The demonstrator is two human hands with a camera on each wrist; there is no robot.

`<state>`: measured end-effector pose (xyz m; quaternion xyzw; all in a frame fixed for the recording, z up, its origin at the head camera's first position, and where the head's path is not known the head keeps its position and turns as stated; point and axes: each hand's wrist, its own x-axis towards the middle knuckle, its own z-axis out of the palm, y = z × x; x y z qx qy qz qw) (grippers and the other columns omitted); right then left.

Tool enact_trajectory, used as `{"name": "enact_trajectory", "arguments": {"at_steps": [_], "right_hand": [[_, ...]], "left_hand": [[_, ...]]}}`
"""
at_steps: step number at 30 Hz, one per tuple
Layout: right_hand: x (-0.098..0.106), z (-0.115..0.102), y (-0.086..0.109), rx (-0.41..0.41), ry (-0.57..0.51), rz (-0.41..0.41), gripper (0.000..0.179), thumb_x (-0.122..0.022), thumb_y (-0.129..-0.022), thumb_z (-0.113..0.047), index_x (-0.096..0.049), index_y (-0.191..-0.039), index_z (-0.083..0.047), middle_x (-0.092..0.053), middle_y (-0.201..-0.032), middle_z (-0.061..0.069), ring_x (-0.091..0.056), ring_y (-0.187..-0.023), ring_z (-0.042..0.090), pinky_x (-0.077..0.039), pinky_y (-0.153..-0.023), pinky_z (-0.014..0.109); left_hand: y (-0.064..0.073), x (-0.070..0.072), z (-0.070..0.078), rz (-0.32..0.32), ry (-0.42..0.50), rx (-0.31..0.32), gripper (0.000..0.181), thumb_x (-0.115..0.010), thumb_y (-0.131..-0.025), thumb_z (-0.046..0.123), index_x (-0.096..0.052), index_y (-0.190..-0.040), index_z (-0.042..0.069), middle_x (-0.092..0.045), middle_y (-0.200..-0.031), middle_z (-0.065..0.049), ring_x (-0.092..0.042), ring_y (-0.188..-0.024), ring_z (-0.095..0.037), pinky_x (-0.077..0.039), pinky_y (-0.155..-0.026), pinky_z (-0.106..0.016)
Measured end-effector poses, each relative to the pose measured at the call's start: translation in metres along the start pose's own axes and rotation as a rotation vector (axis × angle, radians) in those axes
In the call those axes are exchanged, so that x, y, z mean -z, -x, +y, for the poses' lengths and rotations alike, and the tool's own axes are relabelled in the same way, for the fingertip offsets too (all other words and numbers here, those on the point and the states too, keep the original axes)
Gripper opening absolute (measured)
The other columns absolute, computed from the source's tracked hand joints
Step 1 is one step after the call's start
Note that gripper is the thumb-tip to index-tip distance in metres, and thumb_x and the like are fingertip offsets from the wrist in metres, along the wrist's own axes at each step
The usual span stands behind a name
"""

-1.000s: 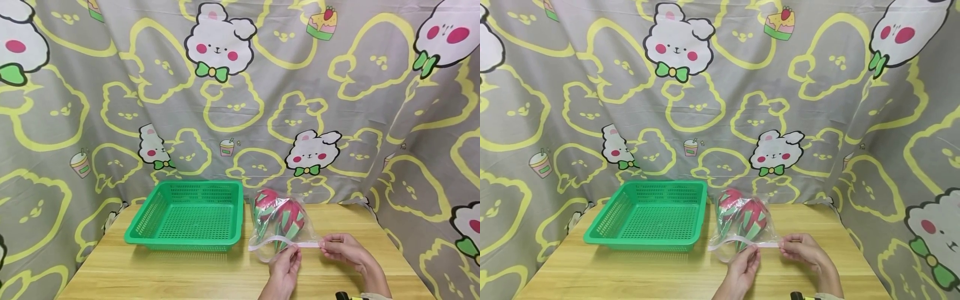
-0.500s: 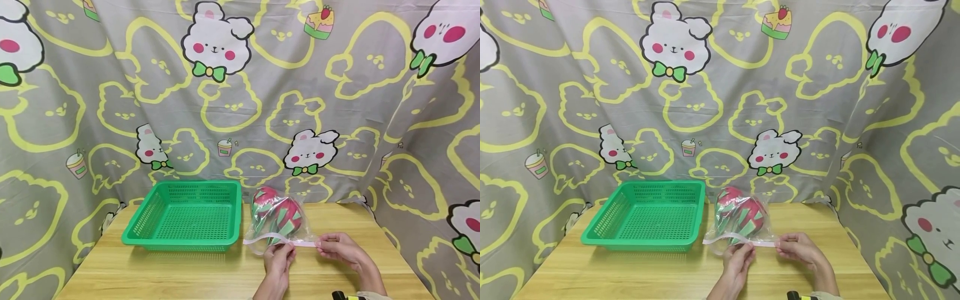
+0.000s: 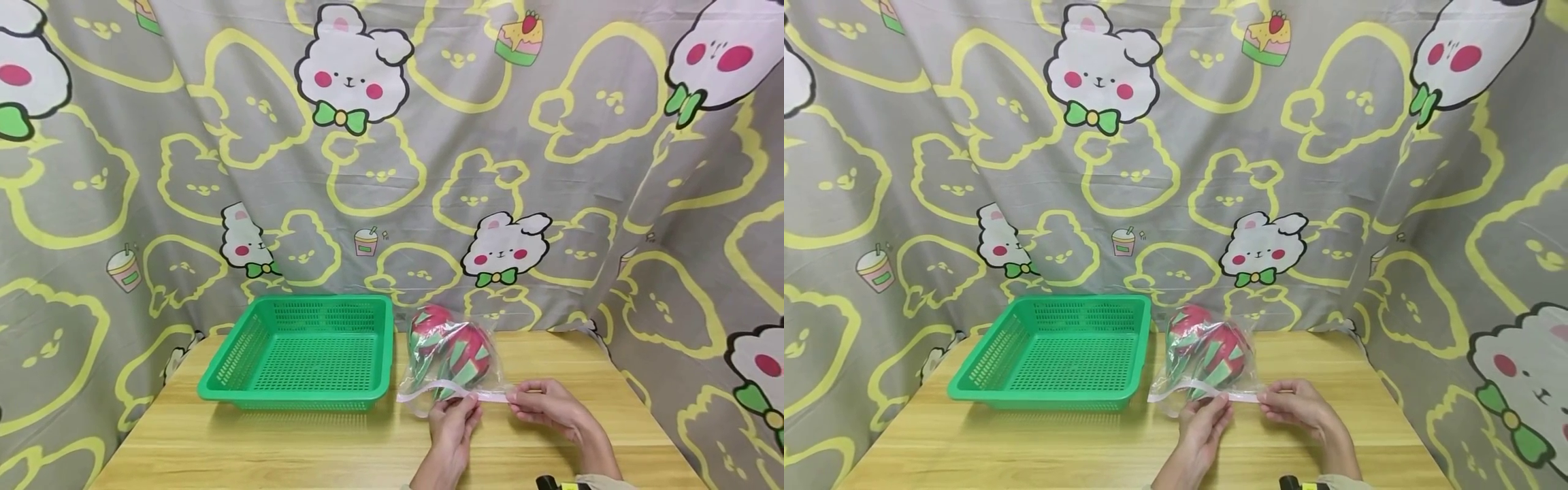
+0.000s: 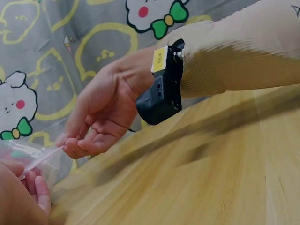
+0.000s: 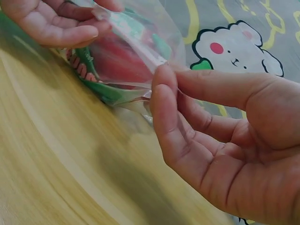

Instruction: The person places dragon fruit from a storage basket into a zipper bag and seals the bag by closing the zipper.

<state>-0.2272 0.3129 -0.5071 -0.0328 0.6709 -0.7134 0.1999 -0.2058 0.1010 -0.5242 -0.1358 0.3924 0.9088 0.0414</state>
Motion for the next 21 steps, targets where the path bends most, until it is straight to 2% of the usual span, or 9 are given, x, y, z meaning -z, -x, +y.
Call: {"name": "enact_trajectory", "arguments": {"at_steps": [10,17,21], "right_hand": [[0.0009,0.0019,-0.0001,0.013,0.008,-0.024,0.006,-0.066,-0.098,-0.005,-0.063,-0.100,-0.001,-0.072,-0.087,0.005,-0.070,-0.079,0.010,-0.059,-0.075,0.025],[0.0018,0.0002,-0.0002,0.015,0.002,-0.023,0.004,-0.063,-0.100,-0.005,-0.063,-0.100,-0.001,-0.072,-0.087,0.005,-0.070,-0.077,0.010,-0.059,-0.074,0.025],[0.0022,0.0000,0.0004,0.023,-0.001,-0.026,0.005,-0.062,-0.101,-0.005,-0.064,-0.099,-0.001,-0.072,-0.087,0.005,-0.070,-0.077,0.010,-0.059,-0.074,0.024]], "left_hand": [[-0.0022,-0.0018,0.0008,0.064,0.007,-0.017,0.021,-0.072,-0.080,-0.014,-0.058,-0.095,-0.008,-0.064,-0.081,-0.010,-0.065,-0.070,-0.016,-0.059,-0.071,-0.028],[-0.0021,0.0040,0.0035,0.072,0.027,-0.062,0.017,-0.072,-0.077,-0.017,-0.064,-0.090,-0.010,-0.068,-0.075,-0.009,-0.066,-0.066,-0.014,-0.059,-0.066,-0.027],[0.0000,0.0058,0.0069,0.085,0.038,-0.066,0.016,-0.073,-0.076,-0.017,-0.066,-0.089,-0.011,-0.069,-0.074,-0.009,-0.067,-0.064,-0.014,-0.060,-0.065,-0.027]]}}
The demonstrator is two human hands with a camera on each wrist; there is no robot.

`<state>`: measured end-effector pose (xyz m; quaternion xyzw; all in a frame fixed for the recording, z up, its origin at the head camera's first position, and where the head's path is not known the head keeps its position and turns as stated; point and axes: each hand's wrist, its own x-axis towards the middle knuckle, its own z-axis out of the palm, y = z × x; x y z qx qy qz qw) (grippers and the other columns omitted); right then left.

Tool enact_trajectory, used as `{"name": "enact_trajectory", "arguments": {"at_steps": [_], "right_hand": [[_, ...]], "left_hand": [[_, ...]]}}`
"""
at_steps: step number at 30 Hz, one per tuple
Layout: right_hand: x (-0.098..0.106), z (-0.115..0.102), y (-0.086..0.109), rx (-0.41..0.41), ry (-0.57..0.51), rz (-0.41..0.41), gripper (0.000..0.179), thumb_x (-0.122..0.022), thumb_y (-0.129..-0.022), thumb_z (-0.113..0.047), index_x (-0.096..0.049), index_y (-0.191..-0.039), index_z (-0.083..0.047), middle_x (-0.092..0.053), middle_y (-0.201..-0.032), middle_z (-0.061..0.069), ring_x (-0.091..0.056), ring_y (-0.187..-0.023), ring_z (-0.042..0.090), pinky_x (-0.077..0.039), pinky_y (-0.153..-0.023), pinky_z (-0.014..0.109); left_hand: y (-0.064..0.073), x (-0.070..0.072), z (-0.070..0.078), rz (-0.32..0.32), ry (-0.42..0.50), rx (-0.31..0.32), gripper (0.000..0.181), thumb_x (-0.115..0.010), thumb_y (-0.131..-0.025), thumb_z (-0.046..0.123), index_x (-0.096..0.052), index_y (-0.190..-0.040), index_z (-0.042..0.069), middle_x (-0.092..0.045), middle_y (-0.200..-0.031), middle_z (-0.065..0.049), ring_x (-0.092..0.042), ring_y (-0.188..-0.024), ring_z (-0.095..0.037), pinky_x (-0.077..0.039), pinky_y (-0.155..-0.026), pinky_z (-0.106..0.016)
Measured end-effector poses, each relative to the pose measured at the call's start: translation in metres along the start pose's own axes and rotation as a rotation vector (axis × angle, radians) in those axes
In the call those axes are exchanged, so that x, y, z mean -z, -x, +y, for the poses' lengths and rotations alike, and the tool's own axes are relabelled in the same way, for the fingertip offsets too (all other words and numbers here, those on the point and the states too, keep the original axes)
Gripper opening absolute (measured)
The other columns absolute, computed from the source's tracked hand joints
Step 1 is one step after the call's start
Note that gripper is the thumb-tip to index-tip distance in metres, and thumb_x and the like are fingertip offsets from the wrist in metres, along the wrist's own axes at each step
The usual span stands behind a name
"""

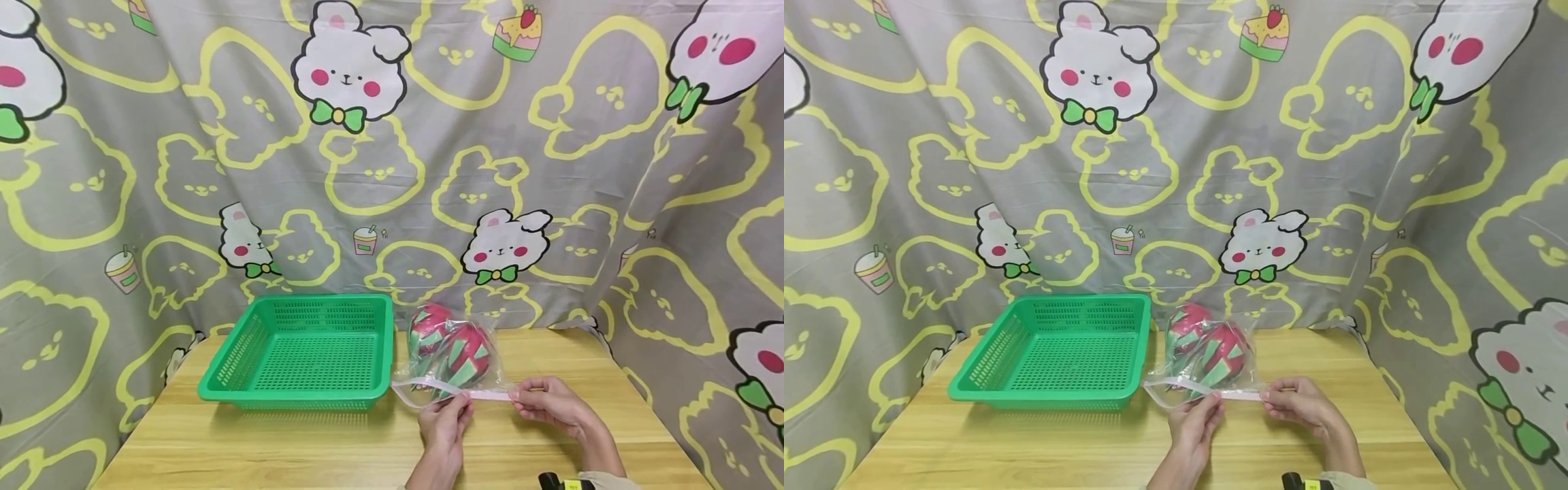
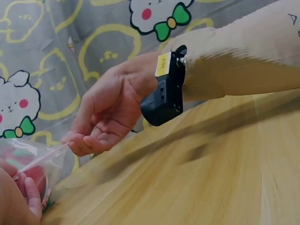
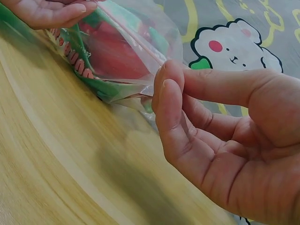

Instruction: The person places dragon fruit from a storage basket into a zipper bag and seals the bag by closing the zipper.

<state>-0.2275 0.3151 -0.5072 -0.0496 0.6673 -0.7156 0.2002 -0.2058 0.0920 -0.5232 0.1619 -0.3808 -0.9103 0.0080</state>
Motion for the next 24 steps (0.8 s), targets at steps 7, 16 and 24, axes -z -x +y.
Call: {"name": "enact_trajectory", "arguments": {"at_steps": [7,16,24], "right_hand": [[0.0015,-0.0006,0.0003,0.005,-0.016,0.000,0.006,-0.063,-0.101,-0.006,-0.065,-0.100,-0.001,-0.073,-0.089,0.006,-0.070,-0.078,0.009,-0.059,-0.073,0.023],[-0.0002,-0.0012,-0.0024,-0.005,0.006,0.009,0.010,-0.065,-0.100,-0.008,-0.064,-0.103,0.002,-0.073,-0.090,0.007,-0.070,-0.080,0.010,-0.059,-0.075,0.025],[-0.0002,-0.0025,-0.0002,-0.014,0.006,0.001,0.006,-0.064,-0.100,-0.007,-0.064,-0.100,-0.001,-0.073,-0.090,0.006,-0.070,-0.080,0.010,-0.059,-0.075,0.025]], "left_hand": [[0.0043,-0.0009,0.0060,0.018,0.031,0.011,0.016,-0.075,-0.079,-0.015,-0.067,-0.091,-0.010,-0.069,-0.076,-0.008,-0.067,-0.068,-0.014,-0.060,-0.069,-0.027],[0.0036,-0.0054,0.0073,0.035,-0.008,0.008,0.018,-0.068,-0.080,-0.013,-0.060,-0.095,-0.007,-0.061,-0.078,-0.005,-0.061,-0.071,-0.012,-0.057,-0.069,-0.024],[0.0006,-0.0049,0.0078,0.022,-0.002,0.020,0.020,-0.069,-0.082,-0.013,-0.061,-0.100,-0.010,-0.063,-0.082,-0.006,-0.061,-0.072,-0.012,-0.055,-0.067,-0.021]]}}
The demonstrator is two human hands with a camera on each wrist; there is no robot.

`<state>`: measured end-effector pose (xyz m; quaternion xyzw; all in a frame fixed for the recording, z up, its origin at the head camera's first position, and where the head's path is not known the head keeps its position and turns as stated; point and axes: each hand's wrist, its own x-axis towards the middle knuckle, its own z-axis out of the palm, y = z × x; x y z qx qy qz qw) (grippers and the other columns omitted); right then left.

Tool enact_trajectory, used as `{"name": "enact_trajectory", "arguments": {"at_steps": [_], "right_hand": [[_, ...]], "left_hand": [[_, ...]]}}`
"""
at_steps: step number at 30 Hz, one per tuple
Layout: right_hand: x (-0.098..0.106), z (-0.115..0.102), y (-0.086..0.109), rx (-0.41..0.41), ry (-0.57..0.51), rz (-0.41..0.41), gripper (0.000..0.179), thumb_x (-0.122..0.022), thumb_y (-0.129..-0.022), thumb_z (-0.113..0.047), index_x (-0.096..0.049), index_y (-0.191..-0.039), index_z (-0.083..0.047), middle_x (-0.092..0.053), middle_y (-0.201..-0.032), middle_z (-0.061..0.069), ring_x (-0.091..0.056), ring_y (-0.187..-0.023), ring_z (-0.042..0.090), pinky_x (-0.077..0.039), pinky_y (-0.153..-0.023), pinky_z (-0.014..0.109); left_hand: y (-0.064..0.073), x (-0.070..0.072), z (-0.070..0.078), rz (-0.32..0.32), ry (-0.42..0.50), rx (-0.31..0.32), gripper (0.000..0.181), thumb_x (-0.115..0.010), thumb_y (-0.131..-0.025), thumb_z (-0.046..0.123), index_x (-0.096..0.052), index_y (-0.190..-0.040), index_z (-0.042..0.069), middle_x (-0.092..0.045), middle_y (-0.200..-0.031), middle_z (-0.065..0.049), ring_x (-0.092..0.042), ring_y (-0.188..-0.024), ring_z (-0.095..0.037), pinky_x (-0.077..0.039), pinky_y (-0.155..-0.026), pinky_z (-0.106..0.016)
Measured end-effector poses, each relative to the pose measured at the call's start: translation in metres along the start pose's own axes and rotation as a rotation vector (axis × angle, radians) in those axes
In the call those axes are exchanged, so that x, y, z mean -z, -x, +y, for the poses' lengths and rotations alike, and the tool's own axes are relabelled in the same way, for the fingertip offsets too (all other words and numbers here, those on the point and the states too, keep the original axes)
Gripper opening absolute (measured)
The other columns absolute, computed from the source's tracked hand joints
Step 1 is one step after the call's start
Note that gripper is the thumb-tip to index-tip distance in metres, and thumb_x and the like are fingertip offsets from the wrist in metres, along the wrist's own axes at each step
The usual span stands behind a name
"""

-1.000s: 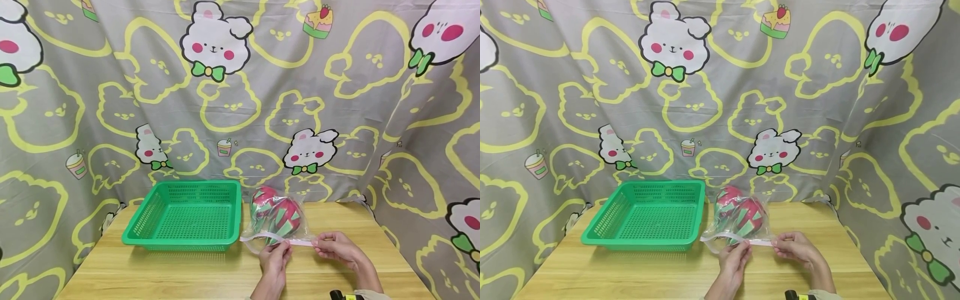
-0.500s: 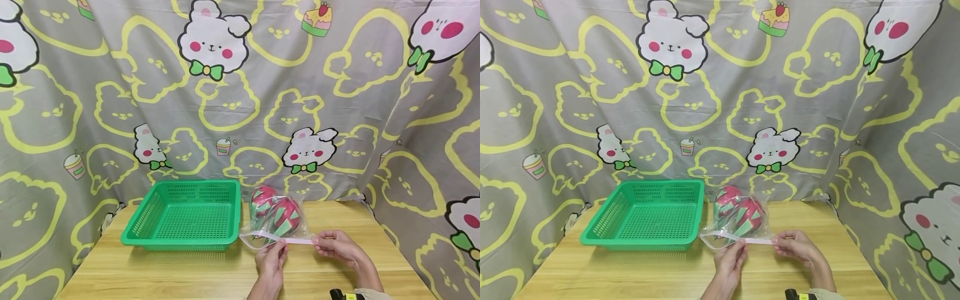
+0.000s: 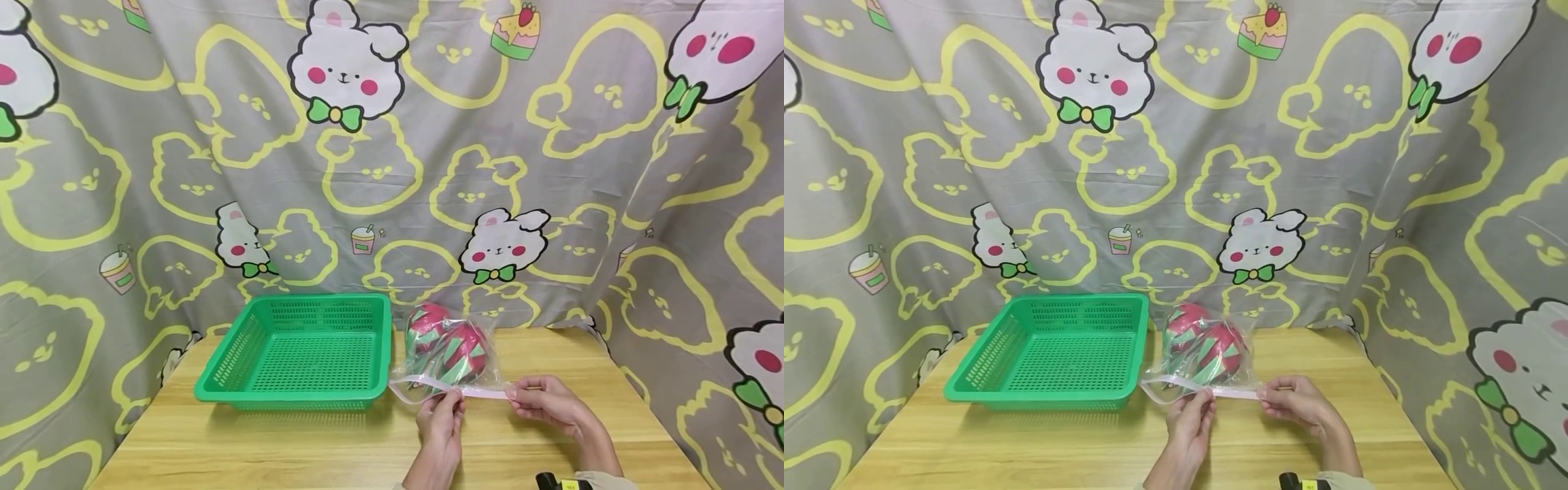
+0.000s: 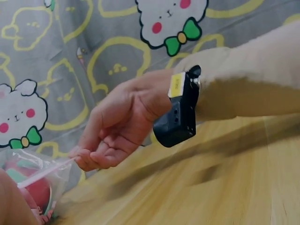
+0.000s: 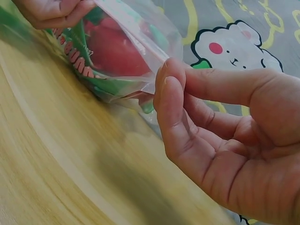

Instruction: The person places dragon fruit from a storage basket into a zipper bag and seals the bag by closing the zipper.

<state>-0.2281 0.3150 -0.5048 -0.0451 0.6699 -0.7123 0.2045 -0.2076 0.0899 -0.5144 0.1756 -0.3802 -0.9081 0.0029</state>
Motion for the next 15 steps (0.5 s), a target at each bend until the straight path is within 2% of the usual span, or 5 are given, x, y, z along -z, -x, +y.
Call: {"name": "enact_trajectory", "arguments": {"at_steps": [3,9,15], "right_hand": [[0.0000,0.0003,0.0001,0.010,-0.005,-0.019,0.006,-0.064,-0.100,-0.006,-0.064,-0.101,0.000,-0.072,-0.090,0.006,-0.070,-0.080,0.010,-0.059,-0.075,0.025],[0.0016,0.0005,0.0020,-0.002,0.006,-0.021,0.007,-0.063,-0.100,-0.005,-0.065,-0.103,0.001,-0.072,-0.090,0.006,-0.071,-0.081,0.011,-0.059,-0.076,0.026],[-0.0029,-0.0072,0.0078,0.000,0.129,0.052,0.017,-0.065,-0.099,-0.006,-0.061,-0.107,0.009,-0.071,-0.089,0.009,-0.070,-0.079,0.013,-0.060,-0.073,0.027]], "left_hand": [[-0.0001,0.0034,-0.0005,-0.027,-0.011,-0.001,0.018,-0.070,-0.084,-0.011,-0.062,-0.100,-0.010,-0.064,-0.083,-0.006,-0.061,-0.073,-0.012,-0.055,-0.067,-0.021],[0.0040,0.0073,-0.0020,-0.064,-0.007,0.059,0.012,-0.071,-0.087,-0.009,-0.062,-0.095,-0.005,-0.064,-0.081,-0.006,-0.062,-0.075,-0.012,-0.056,-0.070,-0.022],[0.0070,0.0087,-0.0027,-0.058,-0.008,0.051,0.017,-0.072,-0.089,-0.006,-0.059,-0.099,-0.007,-0.064,-0.084,-0.007,-0.062,-0.078,-0.013,-0.056,-0.072,-0.024]]}}
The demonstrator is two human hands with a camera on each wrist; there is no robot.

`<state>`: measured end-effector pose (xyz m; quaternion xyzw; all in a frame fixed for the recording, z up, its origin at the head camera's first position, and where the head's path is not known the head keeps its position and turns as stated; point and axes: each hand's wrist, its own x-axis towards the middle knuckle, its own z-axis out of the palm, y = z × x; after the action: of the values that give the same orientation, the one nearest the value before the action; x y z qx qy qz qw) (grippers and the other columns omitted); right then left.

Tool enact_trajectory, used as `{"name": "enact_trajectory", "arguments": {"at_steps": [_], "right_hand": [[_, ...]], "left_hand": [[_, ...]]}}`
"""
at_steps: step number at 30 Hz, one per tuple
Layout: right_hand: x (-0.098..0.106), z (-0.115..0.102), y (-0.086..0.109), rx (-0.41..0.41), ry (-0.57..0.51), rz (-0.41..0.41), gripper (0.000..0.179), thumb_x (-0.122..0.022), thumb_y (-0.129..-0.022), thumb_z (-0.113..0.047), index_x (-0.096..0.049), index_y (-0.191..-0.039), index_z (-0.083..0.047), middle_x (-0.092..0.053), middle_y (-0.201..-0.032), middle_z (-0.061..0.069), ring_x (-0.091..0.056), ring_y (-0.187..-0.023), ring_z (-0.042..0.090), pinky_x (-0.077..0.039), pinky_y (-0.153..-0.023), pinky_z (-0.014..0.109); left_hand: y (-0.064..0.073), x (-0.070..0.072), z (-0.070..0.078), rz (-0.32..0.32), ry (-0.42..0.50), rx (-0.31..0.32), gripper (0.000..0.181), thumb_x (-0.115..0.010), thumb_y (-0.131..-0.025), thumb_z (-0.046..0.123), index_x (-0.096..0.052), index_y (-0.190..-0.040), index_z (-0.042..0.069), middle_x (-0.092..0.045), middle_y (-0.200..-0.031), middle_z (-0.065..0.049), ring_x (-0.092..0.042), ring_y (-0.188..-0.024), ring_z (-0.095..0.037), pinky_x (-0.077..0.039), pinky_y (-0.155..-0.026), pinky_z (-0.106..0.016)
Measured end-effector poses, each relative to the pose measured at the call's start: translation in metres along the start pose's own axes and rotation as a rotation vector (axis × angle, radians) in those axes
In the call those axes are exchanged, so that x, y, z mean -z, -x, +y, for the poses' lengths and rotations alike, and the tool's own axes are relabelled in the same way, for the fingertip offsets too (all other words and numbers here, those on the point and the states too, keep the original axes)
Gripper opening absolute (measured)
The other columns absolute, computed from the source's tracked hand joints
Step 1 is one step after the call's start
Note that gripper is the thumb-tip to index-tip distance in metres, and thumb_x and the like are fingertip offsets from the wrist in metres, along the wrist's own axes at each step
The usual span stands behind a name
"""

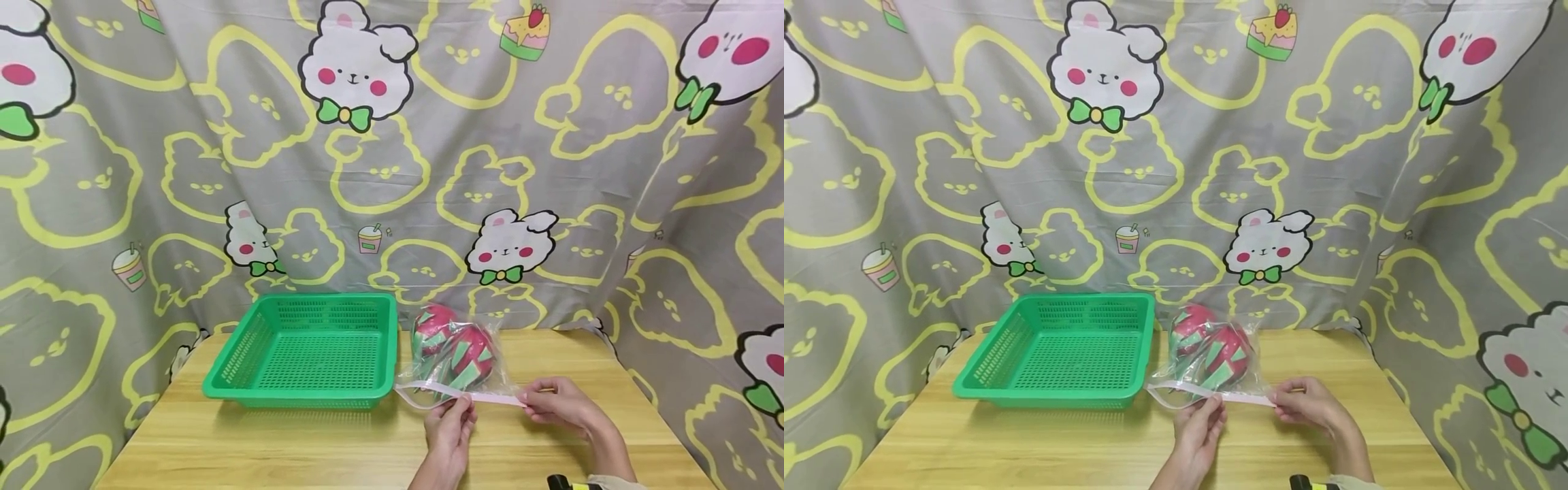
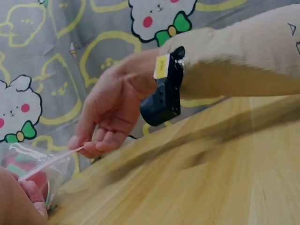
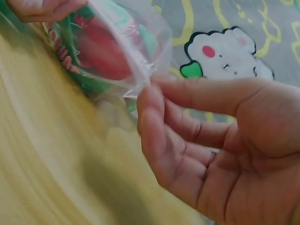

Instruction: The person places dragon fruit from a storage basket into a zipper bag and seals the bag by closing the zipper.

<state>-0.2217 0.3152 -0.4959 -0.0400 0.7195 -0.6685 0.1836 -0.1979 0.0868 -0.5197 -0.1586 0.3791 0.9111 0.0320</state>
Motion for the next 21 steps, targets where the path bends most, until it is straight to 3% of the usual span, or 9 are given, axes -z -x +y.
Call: {"name": "enact_trajectory", "arguments": {"at_steps": [10,15,21], "right_hand": [[-0.017,-0.024,0.006,0.027,0.326,0.188,0.028,-0.070,-0.097,-0.012,-0.059,-0.108,0.011,-0.069,-0.083,0.009,-0.067,-0.076,0.020,-0.058,-0.065,0.033],[-0.029,-0.024,-0.001,-0.031,0.355,0.263,0.043,-0.073,-0.096,-0.017,-0.052,-0.121,0.011,-0.071,-0.083,0.008,-0.068,-0.076,0.022,-0.056,-0.065,0.037],[-0.026,-0.016,-0.006,0.027,0.254,0.174,0.038,-0.072,-0.094,-0.009,-0.052,-0.119,0.012,-0.066,-0.074,0.007,-0.057,-0.065,0.015,-0.046,-0.057,0.026]], "left_hand": [[0.001,0.001,-0.001,-0.028,-0.004,-0.013,0.014,-0.069,-0.092,-0.002,-0.059,-0.100,-0.005,-0.065,-0.084,-0.006,-0.063,-0.078,-0.013,-0.056,-0.072,-0.025],[-0.001,0.002,0.001,-0.032,-0.004,0.002,0.013,-0.070,-0.092,-0.001,-0.061,-0.099,-0.006,-0.066,-0.085,-0.007,-0.064,-0.080,-0.014,-0.056,-0.075,-0.026],[-0.001,0.006,0.002,-0.013,0.007,0.034,0.016,-0.074,-0.090,-0.002,-0.065,-0.100,-0.008,-0.070,-0.085,-0.008,-0.066,-0.081,-0.015,-0.058,-0.079,-0.027]]}}
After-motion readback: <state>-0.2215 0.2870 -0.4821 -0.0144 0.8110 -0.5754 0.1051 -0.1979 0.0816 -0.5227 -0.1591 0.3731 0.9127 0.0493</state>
